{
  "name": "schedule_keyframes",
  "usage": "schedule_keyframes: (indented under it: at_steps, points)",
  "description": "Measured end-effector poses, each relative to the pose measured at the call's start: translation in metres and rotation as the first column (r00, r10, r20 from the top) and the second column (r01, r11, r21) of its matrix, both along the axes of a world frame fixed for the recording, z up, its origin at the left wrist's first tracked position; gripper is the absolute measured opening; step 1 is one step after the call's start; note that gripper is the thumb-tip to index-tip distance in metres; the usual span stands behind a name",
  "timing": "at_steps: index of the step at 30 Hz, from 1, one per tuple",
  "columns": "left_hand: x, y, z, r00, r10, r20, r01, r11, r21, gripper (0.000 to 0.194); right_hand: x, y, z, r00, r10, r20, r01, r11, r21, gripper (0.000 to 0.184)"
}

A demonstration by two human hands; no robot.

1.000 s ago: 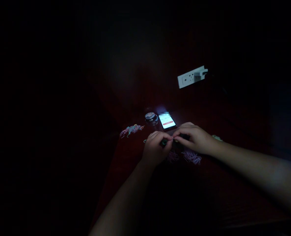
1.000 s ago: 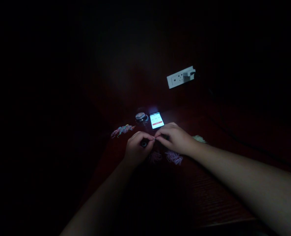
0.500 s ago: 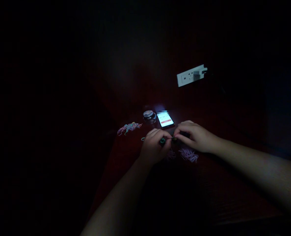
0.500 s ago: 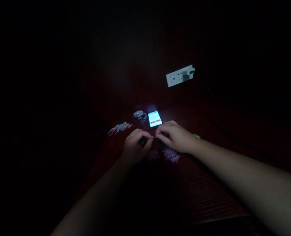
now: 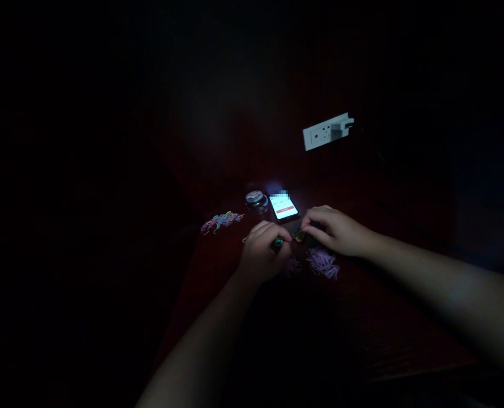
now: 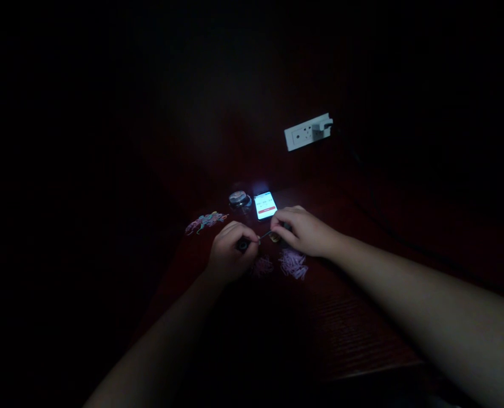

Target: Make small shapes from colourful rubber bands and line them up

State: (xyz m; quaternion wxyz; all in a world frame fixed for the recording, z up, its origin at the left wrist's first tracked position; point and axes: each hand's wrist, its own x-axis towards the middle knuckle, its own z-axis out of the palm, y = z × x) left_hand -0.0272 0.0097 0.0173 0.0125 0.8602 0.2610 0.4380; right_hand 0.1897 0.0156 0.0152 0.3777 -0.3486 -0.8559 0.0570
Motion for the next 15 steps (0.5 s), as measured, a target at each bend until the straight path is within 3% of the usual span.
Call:
schedule_keyframes:
  at_steps: [15]
  points:
    - [-0.009,0.004,0.001,0.995,0.065,0.076,-0.071,0.995,0.076,0.013,0.017,0.016,-0.006,0.982,-0.146,-0.122,0.137,0.988,-0.077,0.015]
